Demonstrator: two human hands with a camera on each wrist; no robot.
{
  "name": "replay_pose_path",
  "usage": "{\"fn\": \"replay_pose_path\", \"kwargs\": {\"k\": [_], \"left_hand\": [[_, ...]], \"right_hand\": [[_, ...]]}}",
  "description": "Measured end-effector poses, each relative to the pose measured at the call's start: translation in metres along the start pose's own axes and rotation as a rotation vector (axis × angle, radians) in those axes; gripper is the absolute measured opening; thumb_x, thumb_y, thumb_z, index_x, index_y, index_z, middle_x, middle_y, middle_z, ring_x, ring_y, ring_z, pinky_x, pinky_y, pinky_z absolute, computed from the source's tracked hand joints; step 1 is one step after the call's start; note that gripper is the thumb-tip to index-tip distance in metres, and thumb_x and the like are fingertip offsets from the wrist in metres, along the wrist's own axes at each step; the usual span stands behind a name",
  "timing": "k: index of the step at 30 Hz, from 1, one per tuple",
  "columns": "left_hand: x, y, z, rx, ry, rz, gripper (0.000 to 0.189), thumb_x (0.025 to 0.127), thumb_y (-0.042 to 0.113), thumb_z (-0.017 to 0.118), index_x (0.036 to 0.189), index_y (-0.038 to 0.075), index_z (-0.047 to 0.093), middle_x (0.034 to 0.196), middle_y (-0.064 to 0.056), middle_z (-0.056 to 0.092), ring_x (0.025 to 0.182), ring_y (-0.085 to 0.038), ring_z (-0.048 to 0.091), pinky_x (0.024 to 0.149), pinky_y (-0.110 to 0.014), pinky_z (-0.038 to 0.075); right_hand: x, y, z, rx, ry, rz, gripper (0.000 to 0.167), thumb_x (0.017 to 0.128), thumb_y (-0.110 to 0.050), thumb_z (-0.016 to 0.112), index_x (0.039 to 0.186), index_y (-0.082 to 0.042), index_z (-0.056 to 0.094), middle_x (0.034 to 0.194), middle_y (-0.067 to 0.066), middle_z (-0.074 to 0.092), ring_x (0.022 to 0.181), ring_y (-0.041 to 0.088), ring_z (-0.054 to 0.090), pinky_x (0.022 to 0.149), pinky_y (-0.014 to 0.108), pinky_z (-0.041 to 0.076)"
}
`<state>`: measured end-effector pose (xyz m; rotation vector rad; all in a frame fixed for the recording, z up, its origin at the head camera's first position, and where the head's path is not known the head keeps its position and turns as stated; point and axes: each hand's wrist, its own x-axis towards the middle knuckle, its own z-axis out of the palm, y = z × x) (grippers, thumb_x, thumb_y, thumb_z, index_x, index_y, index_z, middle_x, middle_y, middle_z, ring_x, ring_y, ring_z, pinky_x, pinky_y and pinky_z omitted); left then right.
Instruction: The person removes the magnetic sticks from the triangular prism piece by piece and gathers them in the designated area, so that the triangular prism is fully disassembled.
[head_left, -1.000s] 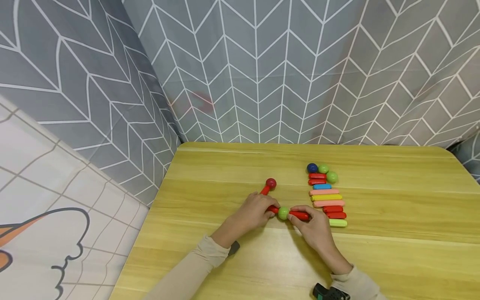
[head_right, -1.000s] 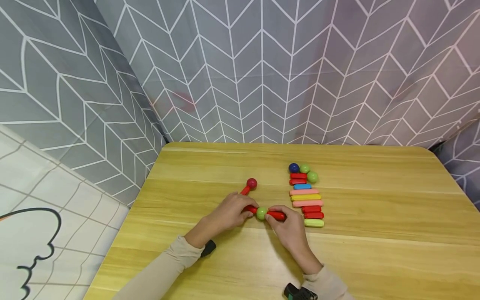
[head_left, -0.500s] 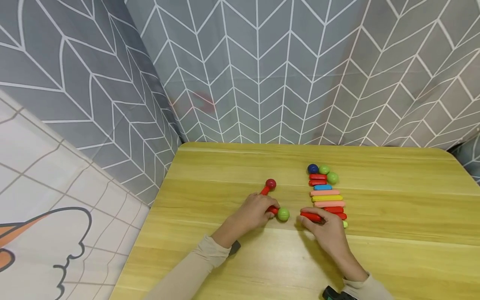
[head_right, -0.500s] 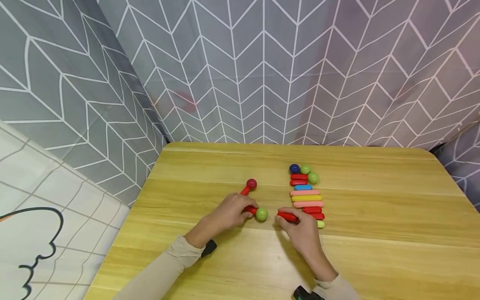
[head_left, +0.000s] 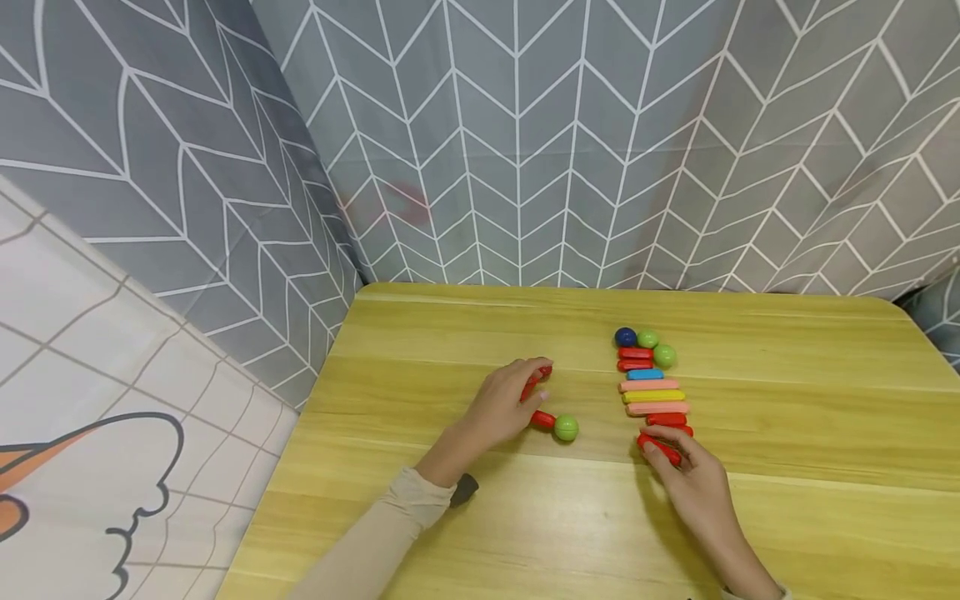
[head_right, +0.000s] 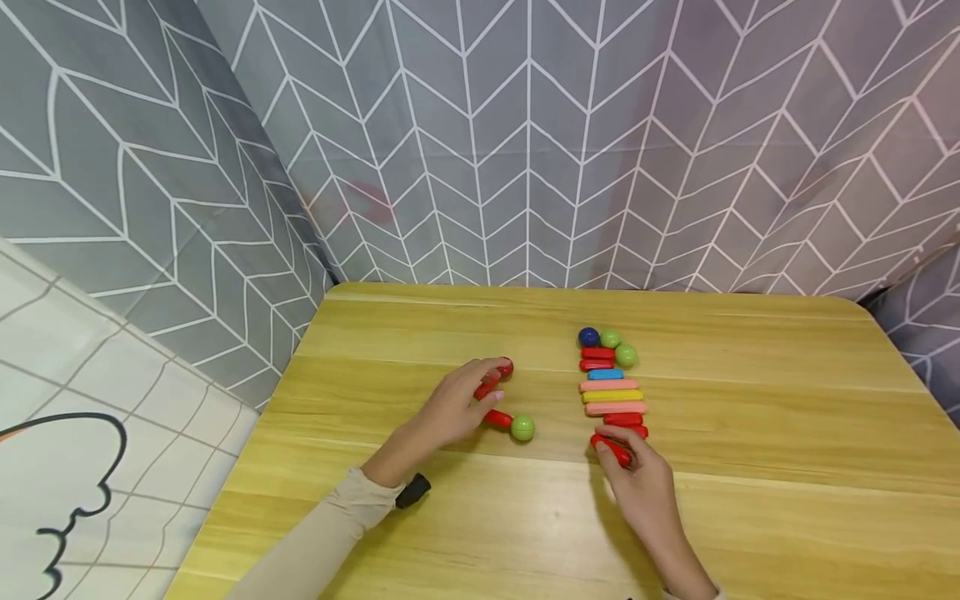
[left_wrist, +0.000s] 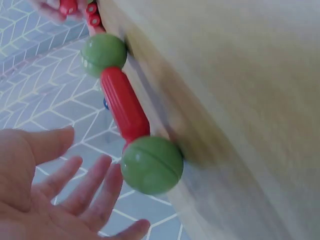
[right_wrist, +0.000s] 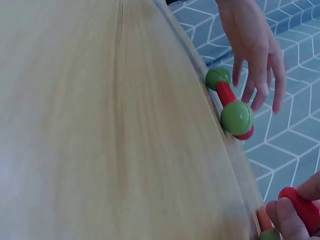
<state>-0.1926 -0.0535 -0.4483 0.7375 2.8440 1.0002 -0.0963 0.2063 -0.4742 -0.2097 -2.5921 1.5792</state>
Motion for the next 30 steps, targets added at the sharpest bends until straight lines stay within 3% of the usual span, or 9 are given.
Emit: {"fn": "replay_pose_path", "kwargs": {"k": [3, 8, 13, 15, 18, 24, 30], "left_hand": [[0.001, -0.002, -0.002, 0.006, 0.030, -0.058, 0.045, 0.095, 0.015, 0.069, 0.138, 0.013, 0.057, 0.123, -0.008, 0.066, 0.106, -0.023, 0.061, 0.093, -0.039, 0.051], [0.000, -0.005, -0.002, 0.046, -0.024, -0.128, 0.042, 0.094, 0.014, 0.070, 0.135, 0.012, 0.060, 0.120, -0.006, 0.065, 0.096, -0.018, 0.057, 0.083, -0.032, 0.050], [0.000, -0.007, -0.001, 0.046, -0.047, -0.156, 0.041, 0.094, 0.012, 0.069, 0.135, 0.011, 0.061, 0.113, -0.005, 0.064, 0.091, -0.017, 0.055, 0.078, -0.029, 0.049], [0.000, -0.008, 0.000, 0.044, -0.048, -0.161, 0.042, 0.095, 0.012, 0.068, 0.136, 0.010, 0.060, 0.113, -0.006, 0.065, 0.091, -0.017, 0.056, 0.077, -0.029, 0.049], [0.001, -0.009, 0.002, 0.041, -0.052, -0.165, 0.045, 0.095, 0.011, 0.067, 0.139, 0.009, 0.057, 0.117, -0.007, 0.066, 0.095, -0.019, 0.060, 0.080, -0.032, 0.052], [0.001, -0.010, 0.004, 0.047, -0.053, -0.173, 0.054, 0.097, 0.012, 0.066, 0.146, 0.002, 0.048, 0.125, -0.010, 0.066, 0.104, -0.023, 0.064, 0.089, -0.040, 0.055], [0.002, -0.011, 0.005, 0.044, -0.057, -0.170, 0.052, 0.097, 0.014, 0.065, 0.145, 0.002, 0.049, 0.123, -0.011, 0.067, 0.104, -0.023, 0.065, 0.088, -0.041, 0.056]], "right_hand": [[0.000, 0.004, -0.005, 0.001, 0.007, 0.058, 0.029, 0.095, -0.022, 0.071, 0.118, -0.005, 0.069, 0.107, -0.012, 0.072, 0.090, -0.014, 0.062, 0.074, 0.010, 0.053], [-0.002, 0.009, -0.014, -0.058, 0.018, 0.145, 0.034, 0.089, -0.028, 0.078, 0.115, -0.007, 0.072, 0.111, -0.001, 0.071, 0.086, -0.014, 0.063, 0.070, 0.012, 0.054], [-0.004, 0.014, -0.021, -0.104, 0.023, 0.132, 0.033, 0.085, -0.029, 0.081, 0.111, -0.009, 0.074, 0.099, -0.018, 0.068, 0.085, -0.016, 0.062, 0.069, 0.012, 0.053], [-0.006, 0.015, -0.023, -0.124, 0.017, 0.111, 0.031, 0.084, -0.028, 0.082, 0.108, -0.010, 0.075, 0.095, -0.019, 0.066, 0.086, -0.017, 0.061, 0.070, 0.010, 0.052], [-0.007, 0.019, -0.026, -0.176, 0.013, 0.102, 0.031, 0.082, -0.031, 0.084, 0.106, -0.013, 0.076, 0.098, -0.013, 0.067, 0.086, -0.020, 0.057, 0.071, 0.008, 0.051], [-0.007, 0.022, -0.031, -0.214, 0.043, 0.135, 0.038, 0.078, -0.032, 0.087, 0.108, -0.012, 0.074, 0.103, 0.004, 0.076, 0.076, -0.016, 0.060, 0.062, 0.016, 0.052], [-0.007, 0.026, -0.033, -0.280, 0.089, 0.044, 0.035, 0.078, -0.028, 0.087, 0.104, -0.009, 0.075, 0.097, 0.013, 0.077, 0.070, -0.014, 0.056, 0.061, 0.013, 0.048]]}}
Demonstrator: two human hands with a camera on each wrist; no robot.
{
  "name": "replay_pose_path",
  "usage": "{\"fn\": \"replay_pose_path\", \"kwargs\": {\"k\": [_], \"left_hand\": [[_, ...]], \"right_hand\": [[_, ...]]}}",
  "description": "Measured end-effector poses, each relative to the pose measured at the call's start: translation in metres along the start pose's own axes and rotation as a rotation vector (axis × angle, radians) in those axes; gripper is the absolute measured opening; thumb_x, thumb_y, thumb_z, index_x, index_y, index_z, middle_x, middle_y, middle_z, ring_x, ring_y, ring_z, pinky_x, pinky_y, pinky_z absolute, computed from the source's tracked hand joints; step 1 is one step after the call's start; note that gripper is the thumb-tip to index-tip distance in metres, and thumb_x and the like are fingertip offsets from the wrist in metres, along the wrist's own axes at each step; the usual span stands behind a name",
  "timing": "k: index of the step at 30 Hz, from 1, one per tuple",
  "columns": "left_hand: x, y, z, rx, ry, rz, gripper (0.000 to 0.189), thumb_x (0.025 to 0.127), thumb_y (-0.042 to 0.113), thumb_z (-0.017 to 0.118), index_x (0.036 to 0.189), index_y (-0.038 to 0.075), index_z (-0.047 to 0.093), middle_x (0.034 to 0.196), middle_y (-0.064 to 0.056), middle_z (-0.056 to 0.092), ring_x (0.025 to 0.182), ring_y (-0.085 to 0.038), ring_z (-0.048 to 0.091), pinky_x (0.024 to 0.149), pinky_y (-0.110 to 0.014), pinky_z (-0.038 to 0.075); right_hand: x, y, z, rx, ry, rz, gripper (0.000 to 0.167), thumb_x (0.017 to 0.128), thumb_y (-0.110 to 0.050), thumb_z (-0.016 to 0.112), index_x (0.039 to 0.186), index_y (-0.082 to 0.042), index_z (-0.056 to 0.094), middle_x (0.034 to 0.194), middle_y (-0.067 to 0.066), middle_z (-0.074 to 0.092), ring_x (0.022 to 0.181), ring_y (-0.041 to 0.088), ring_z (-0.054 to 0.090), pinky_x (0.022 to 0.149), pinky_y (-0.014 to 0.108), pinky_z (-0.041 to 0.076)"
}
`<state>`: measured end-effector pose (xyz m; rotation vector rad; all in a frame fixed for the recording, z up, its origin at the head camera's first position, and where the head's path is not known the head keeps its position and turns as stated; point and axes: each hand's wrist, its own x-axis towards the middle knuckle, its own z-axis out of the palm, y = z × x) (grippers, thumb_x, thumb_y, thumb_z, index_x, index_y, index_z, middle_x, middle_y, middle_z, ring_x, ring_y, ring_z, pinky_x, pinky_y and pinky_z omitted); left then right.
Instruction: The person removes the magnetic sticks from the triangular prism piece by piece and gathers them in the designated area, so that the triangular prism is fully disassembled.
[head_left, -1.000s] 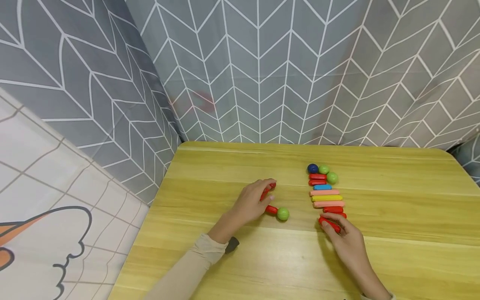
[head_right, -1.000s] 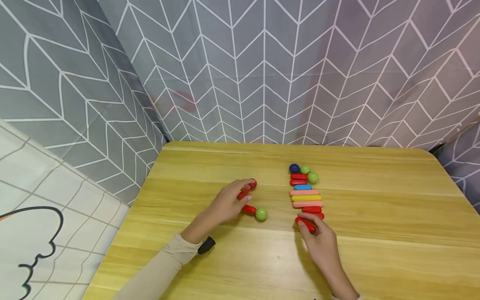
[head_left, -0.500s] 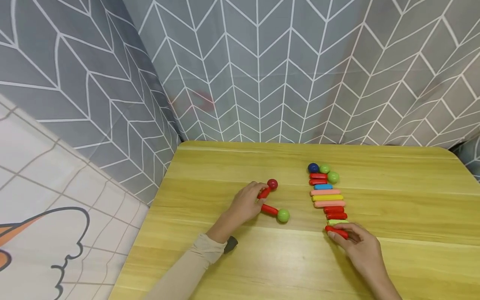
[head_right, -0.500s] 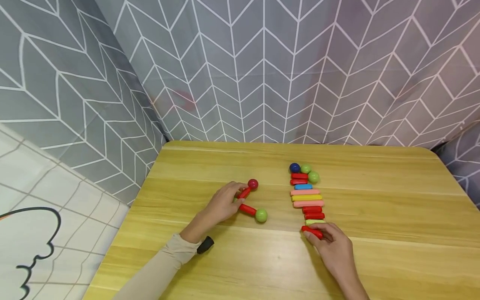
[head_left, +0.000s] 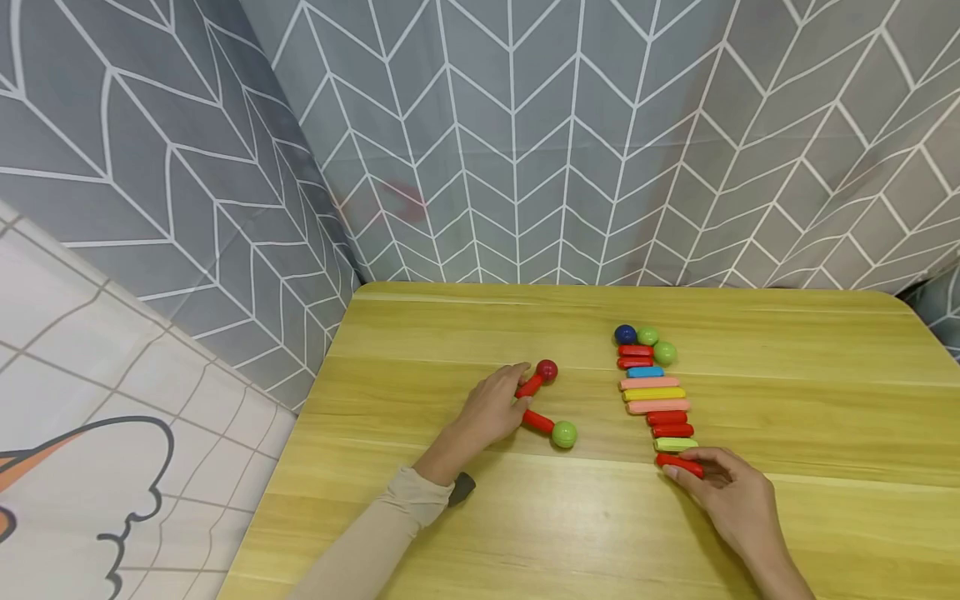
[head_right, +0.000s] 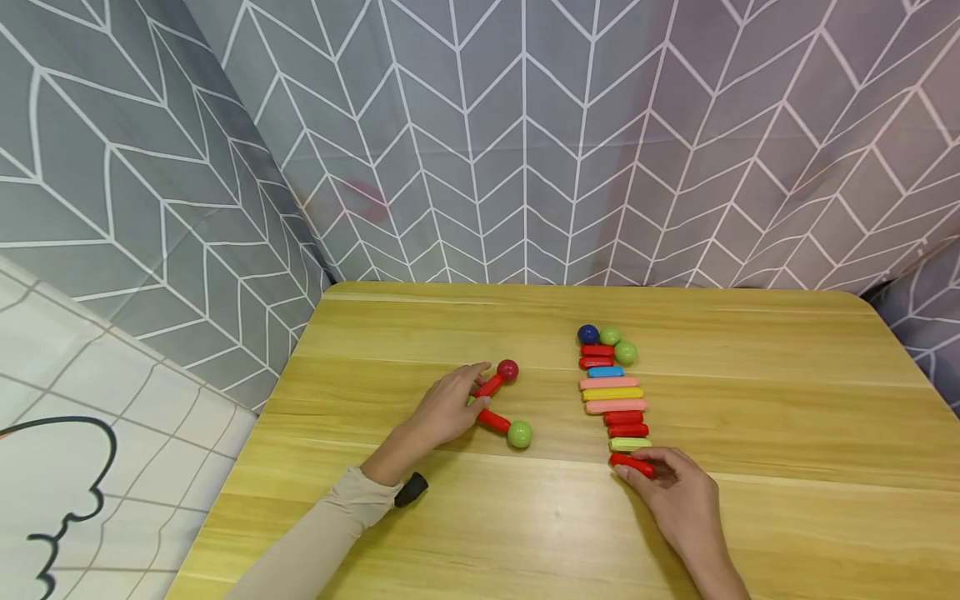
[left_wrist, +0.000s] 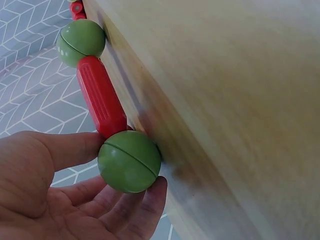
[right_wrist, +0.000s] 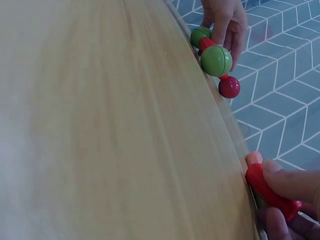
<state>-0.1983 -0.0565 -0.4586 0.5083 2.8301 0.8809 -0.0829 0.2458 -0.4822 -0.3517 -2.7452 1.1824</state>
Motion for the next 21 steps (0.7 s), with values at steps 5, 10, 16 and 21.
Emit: {"fn": "replay_pose_path", "kwargs": {"k": [5, 10, 16, 21], "left_hand": [[0.000, 0.000, -0.001, -0.030, -0.028, -0.012, 0.053, 0.099, 0.017, 0.063, 0.148, 0.008, 0.046, 0.126, -0.010, 0.065, 0.114, -0.026, 0.063, 0.096, -0.045, 0.053], [-0.001, 0.001, -0.003, -0.069, -0.036, -0.025, 0.055, 0.098, 0.021, 0.065, 0.148, 0.009, 0.045, 0.130, -0.011, 0.065, 0.121, -0.030, 0.061, 0.103, -0.052, 0.048], [-0.001, 0.002, -0.002, -0.067, -0.048, -0.028, 0.051, 0.097, 0.024, 0.067, 0.144, 0.011, 0.052, 0.129, -0.010, 0.066, 0.120, -0.028, 0.061, 0.103, -0.051, 0.047], [-0.002, 0.001, -0.004, -0.069, -0.082, -0.006, 0.058, 0.092, 0.029, 0.074, 0.143, 0.013, 0.051, 0.132, -0.008, 0.063, 0.123, -0.027, 0.058, 0.106, -0.050, 0.046]], "right_hand": [[0.004, 0.005, 0.002, 0.000, 0.039, -0.082, 0.030, 0.076, -0.021, 0.089, 0.099, -0.008, 0.076, 0.096, 0.012, 0.076, 0.069, -0.014, 0.055, 0.060, 0.010, 0.048], [0.009, 0.009, 0.001, 0.031, 0.014, -0.084, 0.034, 0.076, -0.019, 0.089, 0.103, -0.004, 0.075, 0.099, 0.017, 0.075, 0.071, -0.015, 0.057, 0.061, 0.009, 0.050], [0.011, 0.011, 0.000, 0.033, 0.026, -0.100, 0.037, 0.076, -0.014, 0.088, 0.107, -0.001, 0.072, 0.102, 0.018, 0.073, 0.074, -0.017, 0.054, 0.062, 0.008, 0.050], [0.012, 0.013, 0.000, 0.022, 0.053, -0.114, 0.035, 0.075, -0.013, 0.089, 0.104, -0.002, 0.073, 0.095, 0.001, 0.068, 0.074, -0.016, 0.053, 0.061, 0.009, 0.050]]}}
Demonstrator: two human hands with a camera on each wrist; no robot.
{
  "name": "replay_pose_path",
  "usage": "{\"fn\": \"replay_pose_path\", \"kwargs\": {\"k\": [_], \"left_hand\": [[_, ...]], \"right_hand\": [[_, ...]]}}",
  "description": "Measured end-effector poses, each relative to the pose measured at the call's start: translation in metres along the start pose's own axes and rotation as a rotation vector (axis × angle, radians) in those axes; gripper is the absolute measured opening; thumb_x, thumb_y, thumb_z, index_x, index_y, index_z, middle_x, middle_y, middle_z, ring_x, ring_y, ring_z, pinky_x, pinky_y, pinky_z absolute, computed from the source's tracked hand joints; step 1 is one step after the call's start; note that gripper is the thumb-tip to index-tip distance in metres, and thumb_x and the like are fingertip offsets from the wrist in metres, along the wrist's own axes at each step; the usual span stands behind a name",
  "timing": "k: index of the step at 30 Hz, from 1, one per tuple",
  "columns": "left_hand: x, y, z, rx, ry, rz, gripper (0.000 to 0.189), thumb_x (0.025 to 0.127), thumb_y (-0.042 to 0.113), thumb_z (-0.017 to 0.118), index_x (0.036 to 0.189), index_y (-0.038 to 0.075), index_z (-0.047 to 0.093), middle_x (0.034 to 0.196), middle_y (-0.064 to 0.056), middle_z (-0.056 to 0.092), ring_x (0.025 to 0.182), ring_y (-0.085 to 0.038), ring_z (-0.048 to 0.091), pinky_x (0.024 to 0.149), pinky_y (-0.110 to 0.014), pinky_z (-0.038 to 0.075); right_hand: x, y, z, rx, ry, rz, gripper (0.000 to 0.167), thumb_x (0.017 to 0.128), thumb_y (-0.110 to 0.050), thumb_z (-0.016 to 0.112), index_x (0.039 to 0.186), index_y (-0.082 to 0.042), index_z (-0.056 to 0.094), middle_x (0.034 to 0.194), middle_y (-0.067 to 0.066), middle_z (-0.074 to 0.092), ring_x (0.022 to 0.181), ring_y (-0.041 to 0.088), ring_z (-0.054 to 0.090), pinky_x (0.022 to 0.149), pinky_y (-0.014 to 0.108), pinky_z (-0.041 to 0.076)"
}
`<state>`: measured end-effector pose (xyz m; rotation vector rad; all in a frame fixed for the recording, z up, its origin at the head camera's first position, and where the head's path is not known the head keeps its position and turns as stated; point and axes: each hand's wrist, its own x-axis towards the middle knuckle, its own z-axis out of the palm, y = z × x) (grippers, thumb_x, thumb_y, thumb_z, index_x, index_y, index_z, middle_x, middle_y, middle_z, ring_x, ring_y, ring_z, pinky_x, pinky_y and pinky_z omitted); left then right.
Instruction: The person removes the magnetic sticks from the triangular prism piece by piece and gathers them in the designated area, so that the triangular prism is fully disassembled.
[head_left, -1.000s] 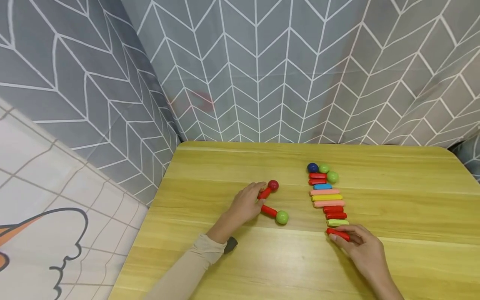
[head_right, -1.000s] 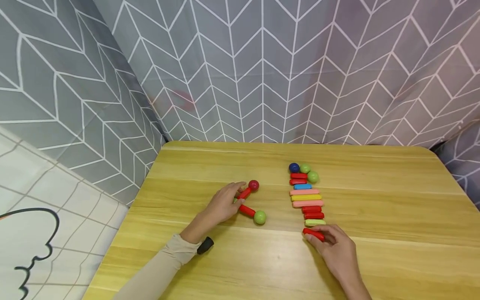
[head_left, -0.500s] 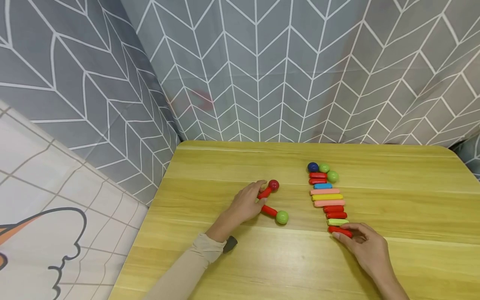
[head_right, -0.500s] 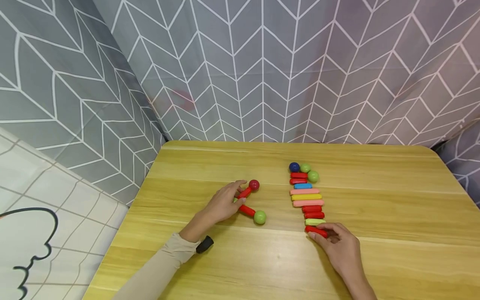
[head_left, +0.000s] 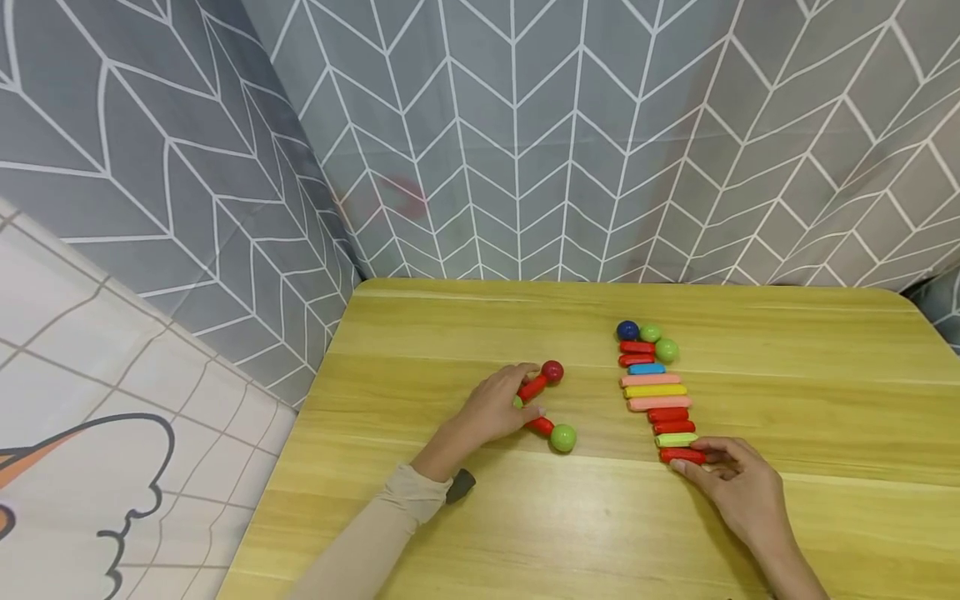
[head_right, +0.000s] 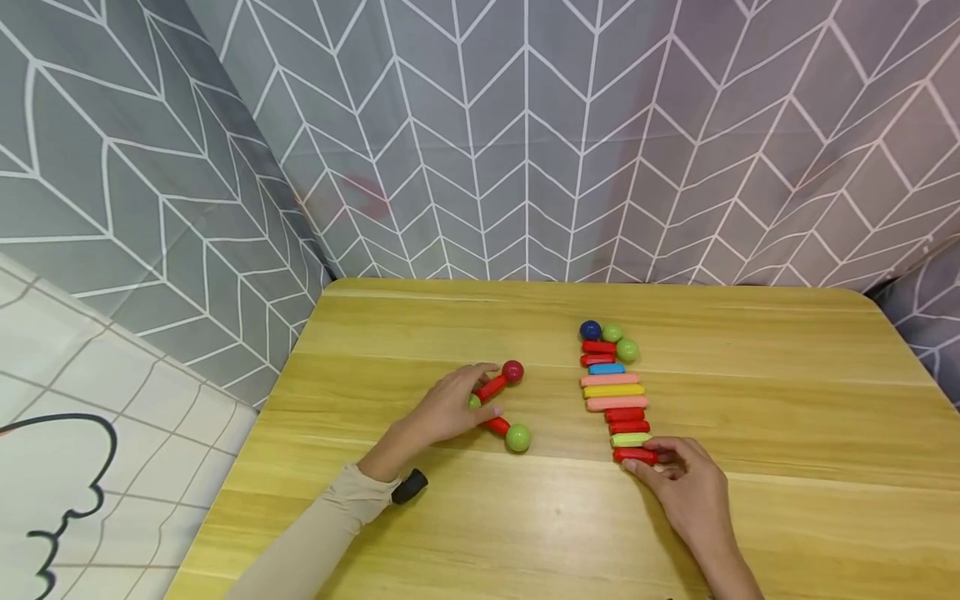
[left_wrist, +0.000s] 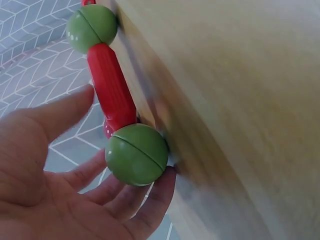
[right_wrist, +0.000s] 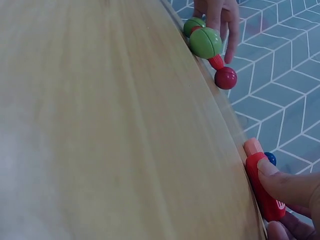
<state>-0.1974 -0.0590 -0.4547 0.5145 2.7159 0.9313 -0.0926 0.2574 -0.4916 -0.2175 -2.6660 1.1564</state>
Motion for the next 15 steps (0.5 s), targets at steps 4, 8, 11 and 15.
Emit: {"fn": "replay_pose_path", "kwargs": {"k": [4, 8, 11, 15], "left_hand": [[-0.0011, -0.0009, -0.0012, -0.006, -0.035, 0.033, 0.054, 0.087, 0.032, 0.080, 0.132, 0.016, 0.055, 0.131, -0.004, 0.061, 0.125, -0.023, 0.056, 0.108, -0.046, 0.045], [-0.0028, -0.0018, -0.0027, -0.006, -0.069, 0.082, 0.037, 0.084, 0.031, 0.082, 0.114, 0.017, 0.066, 0.127, -0.001, 0.063, 0.123, -0.020, 0.056, 0.107, -0.044, 0.045], [-0.0041, -0.0023, -0.0042, 0.001, -0.098, 0.104, 0.023, 0.084, 0.029, 0.083, 0.101, 0.019, 0.072, 0.129, -0.001, 0.063, 0.125, -0.021, 0.056, 0.109, -0.045, 0.044], [-0.0051, -0.0028, -0.0051, 0.010, -0.121, 0.096, 0.016, 0.083, 0.030, 0.083, 0.095, 0.022, 0.074, 0.138, -0.003, 0.060, 0.131, -0.024, 0.054, 0.112, -0.048, 0.042]], "right_hand": [[0.0010, -0.0003, -0.0007, -0.005, 0.007, 0.010, 0.035, 0.074, -0.015, 0.089, 0.103, -0.003, 0.073, 0.092, -0.009, 0.065, 0.074, -0.016, 0.052, 0.061, 0.009, 0.049], [0.0015, -0.0007, -0.0009, -0.017, 0.013, 0.029, 0.036, 0.074, -0.017, 0.090, 0.103, -0.003, 0.073, 0.094, -0.003, 0.067, 0.075, -0.016, 0.051, 0.062, 0.008, 0.049], [0.0014, -0.0007, -0.0010, -0.019, 0.015, 0.040, 0.036, 0.075, -0.017, 0.090, 0.103, -0.003, 0.073, 0.096, 0.001, 0.067, 0.076, -0.017, 0.051, 0.062, 0.008, 0.049], [0.0005, -0.0014, -0.0018, -0.015, 0.034, 0.030, 0.035, 0.074, -0.017, 0.090, 0.102, -0.004, 0.074, 0.094, -0.012, 0.063, 0.076, -0.017, 0.050, 0.062, 0.007, 0.048]]}}
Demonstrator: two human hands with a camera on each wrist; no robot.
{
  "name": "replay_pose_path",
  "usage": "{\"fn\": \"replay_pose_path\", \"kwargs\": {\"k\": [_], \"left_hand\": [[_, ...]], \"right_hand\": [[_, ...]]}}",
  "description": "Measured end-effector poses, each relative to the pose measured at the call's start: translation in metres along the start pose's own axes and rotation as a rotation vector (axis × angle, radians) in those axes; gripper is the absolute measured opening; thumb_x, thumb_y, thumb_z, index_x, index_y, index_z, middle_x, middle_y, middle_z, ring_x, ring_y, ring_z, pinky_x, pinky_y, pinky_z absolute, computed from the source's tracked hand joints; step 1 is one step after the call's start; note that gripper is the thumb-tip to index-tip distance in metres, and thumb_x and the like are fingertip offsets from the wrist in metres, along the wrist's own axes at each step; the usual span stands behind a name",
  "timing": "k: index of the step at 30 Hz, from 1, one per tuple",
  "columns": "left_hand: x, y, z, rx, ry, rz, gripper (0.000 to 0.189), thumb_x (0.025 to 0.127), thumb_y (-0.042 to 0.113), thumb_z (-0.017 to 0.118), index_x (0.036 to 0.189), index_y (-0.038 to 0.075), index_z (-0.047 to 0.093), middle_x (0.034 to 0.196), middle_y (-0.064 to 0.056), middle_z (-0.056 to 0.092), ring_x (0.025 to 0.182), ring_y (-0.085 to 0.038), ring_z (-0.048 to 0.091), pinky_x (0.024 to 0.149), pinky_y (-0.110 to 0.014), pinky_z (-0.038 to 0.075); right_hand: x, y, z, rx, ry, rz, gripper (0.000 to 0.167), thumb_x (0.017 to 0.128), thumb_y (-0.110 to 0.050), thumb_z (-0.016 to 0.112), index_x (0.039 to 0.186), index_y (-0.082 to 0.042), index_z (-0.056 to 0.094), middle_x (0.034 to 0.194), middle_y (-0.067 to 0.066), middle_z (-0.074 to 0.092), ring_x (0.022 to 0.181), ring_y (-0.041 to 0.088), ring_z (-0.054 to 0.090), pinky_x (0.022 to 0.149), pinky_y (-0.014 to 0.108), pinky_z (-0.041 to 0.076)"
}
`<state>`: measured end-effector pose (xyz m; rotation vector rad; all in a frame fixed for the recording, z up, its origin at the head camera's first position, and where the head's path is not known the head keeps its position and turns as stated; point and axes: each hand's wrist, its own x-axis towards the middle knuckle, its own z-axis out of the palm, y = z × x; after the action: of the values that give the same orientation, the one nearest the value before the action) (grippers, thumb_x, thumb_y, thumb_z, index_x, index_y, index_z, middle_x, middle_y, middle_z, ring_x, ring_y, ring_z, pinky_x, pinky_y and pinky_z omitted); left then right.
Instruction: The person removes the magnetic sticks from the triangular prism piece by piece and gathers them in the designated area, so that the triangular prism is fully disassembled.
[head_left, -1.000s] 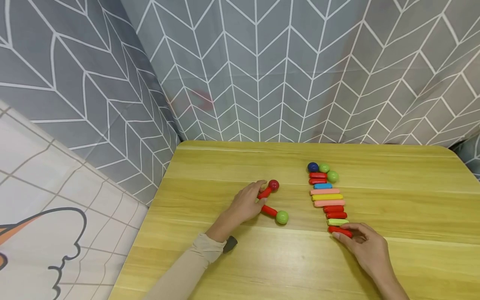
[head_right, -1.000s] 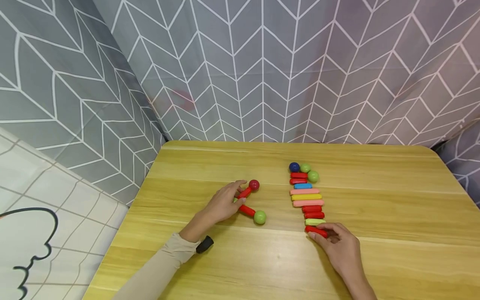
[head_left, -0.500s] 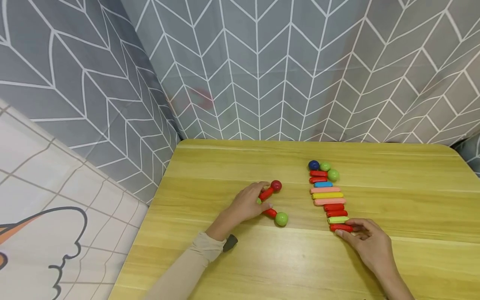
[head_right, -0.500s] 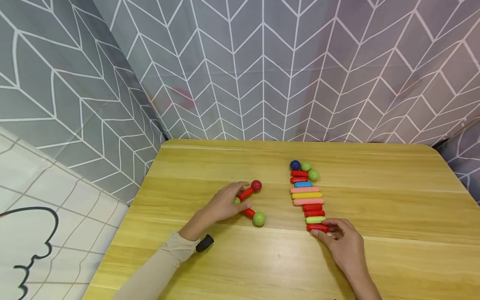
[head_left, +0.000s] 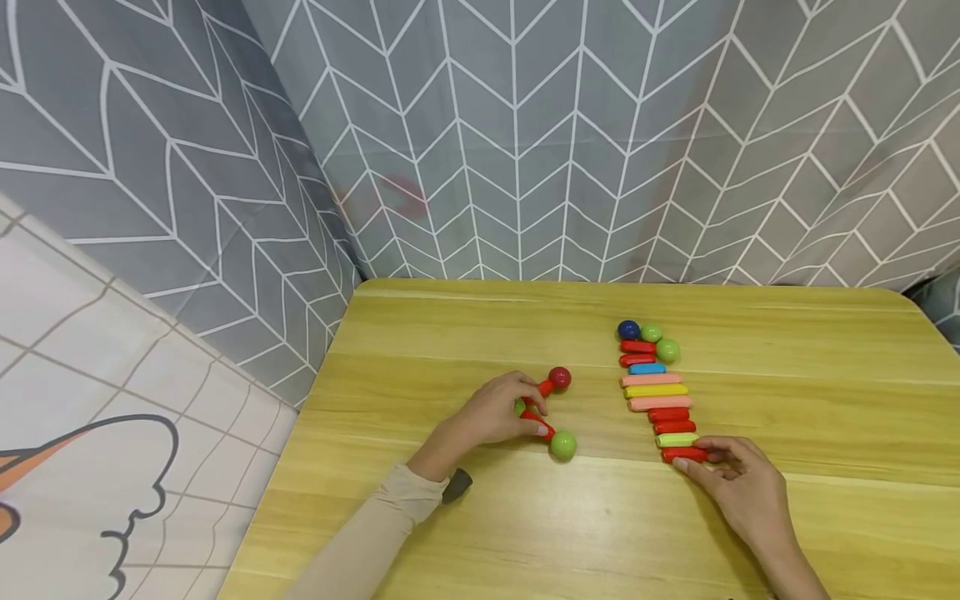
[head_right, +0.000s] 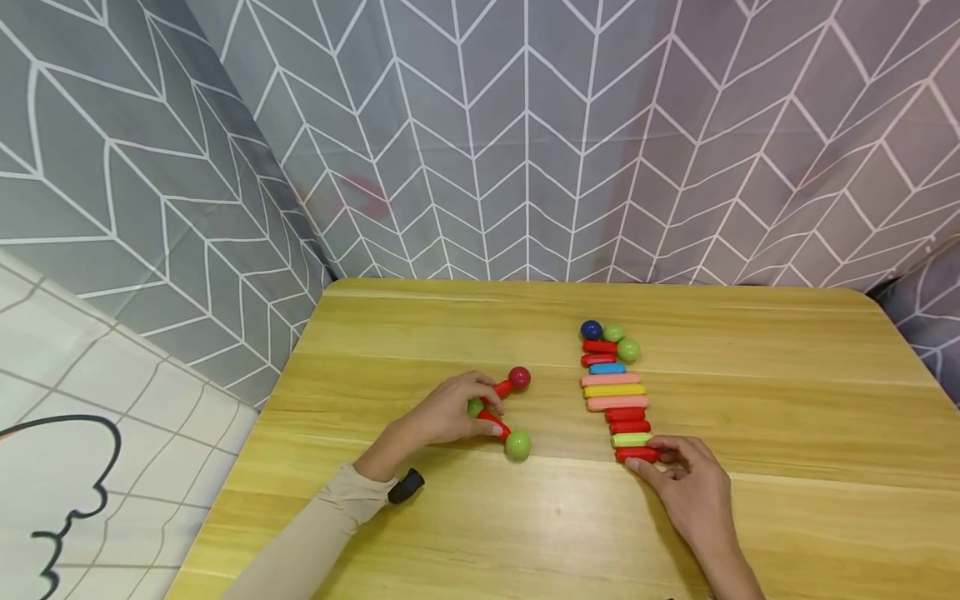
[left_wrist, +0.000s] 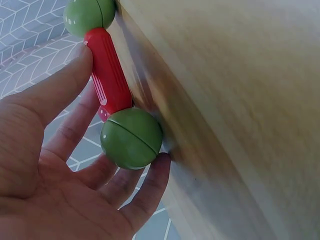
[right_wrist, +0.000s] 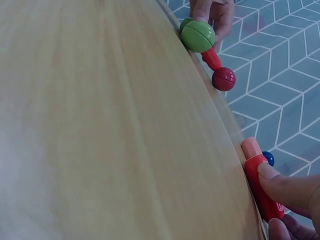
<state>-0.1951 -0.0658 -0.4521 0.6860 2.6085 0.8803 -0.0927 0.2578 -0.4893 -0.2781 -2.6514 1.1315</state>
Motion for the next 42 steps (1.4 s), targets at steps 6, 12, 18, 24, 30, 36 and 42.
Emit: {"fn": "replay_pose_path", "kwargs": {"k": [6, 12, 18, 24, 30, 36, 42], "left_hand": [[-0.001, 0.001, 0.000, 0.024, -0.011, -0.009, 0.016, 0.083, 0.033, 0.082, 0.093, 0.022, 0.077, 0.142, -0.005, 0.058, 0.135, -0.027, 0.052, 0.113, -0.049, 0.040], [-0.002, 0.004, -0.001, 0.062, -0.040, -0.028, 0.017, 0.084, 0.031, 0.082, 0.097, 0.022, 0.077, 0.141, -0.003, 0.058, 0.133, -0.026, 0.052, 0.114, -0.045, 0.040], [-0.002, 0.005, 0.002, 0.073, -0.033, -0.053, 0.018, 0.086, 0.030, 0.080, 0.100, 0.019, 0.077, 0.139, -0.002, 0.058, 0.132, -0.025, 0.052, 0.114, -0.045, 0.041], [-0.001, 0.006, 0.005, 0.102, -0.010, -0.070, 0.022, 0.084, 0.033, 0.081, 0.100, 0.017, 0.078, 0.134, -0.002, 0.061, 0.127, -0.024, 0.055, 0.110, -0.043, 0.044], [0.000, 0.009, 0.008, 0.127, 0.001, -0.049, 0.025, 0.085, 0.036, 0.080, 0.099, 0.016, 0.077, 0.131, -0.002, 0.062, 0.123, -0.023, 0.058, 0.106, -0.040, 0.047], [0.003, 0.009, 0.010, 0.137, 0.005, -0.041, 0.023, 0.086, 0.037, 0.079, 0.098, 0.017, 0.077, 0.129, -0.003, 0.063, 0.119, -0.022, 0.060, 0.102, -0.039, 0.050], [0.002, 0.007, 0.010, 0.130, 0.015, -0.039, 0.021, 0.086, 0.036, 0.079, 0.096, 0.018, 0.078, 0.127, -0.003, 0.063, 0.118, -0.022, 0.060, 0.101, -0.041, 0.050]], "right_hand": [[0.000, -0.009, -0.002, 0.105, 0.180, -0.055, 0.028, 0.069, 0.000, 0.090, 0.093, -0.004, 0.076, 0.091, -0.024, 0.058, 0.073, -0.014, 0.055, 0.066, 0.003, 0.046], [0.002, -0.030, 0.005, 0.209, 0.167, -0.146, 0.028, 0.069, 0.008, 0.087, 0.093, -0.001, 0.076, 0.094, -0.017, 0.064, 0.082, -0.006, 0.061, 0.075, 0.003, 0.049], [0.002, -0.052, 0.028, 0.216, 0.030, -0.241, 0.031, 0.072, -0.001, 0.088, 0.099, -0.004, 0.075, 0.098, 0.002, 0.070, 0.087, -0.005, 0.065, 0.074, 0.009, 0.054], [0.001, -0.066, 0.056, 0.183, -0.193, -0.274, 0.041, 0.075, -0.013, 0.089, 0.112, -0.009, 0.072, 0.109, 0.003, 0.071, 0.098, 0.019, 0.069, 0.084, 0.022, 0.058], [0.000, -0.072, 0.081, 0.261, -0.353, -0.196, 0.051, 0.077, -0.007, 0.086, 0.124, -0.003, 0.065, 0.118, 0.012, 0.068, 0.102, 0.026, 0.069, 0.081, 0.022, 0.059], [0.000, -0.071, 0.096, 0.244, -0.270, -0.234, 0.048, 0.074, -0.012, 0.089, 0.118, -0.004, 0.068, 0.109, 0.010, 0.070, 0.087, 0.013, 0.065, 0.070, 0.020, 0.056], [-0.001, -0.072, 0.101, 0.203, -0.245, -0.241, 0.041, 0.075, -0.014, 0.088, 0.112, -0.007, 0.071, 0.106, 0.007, 0.070, 0.080, 0.007, 0.061, 0.069, 0.020, 0.054]]}}
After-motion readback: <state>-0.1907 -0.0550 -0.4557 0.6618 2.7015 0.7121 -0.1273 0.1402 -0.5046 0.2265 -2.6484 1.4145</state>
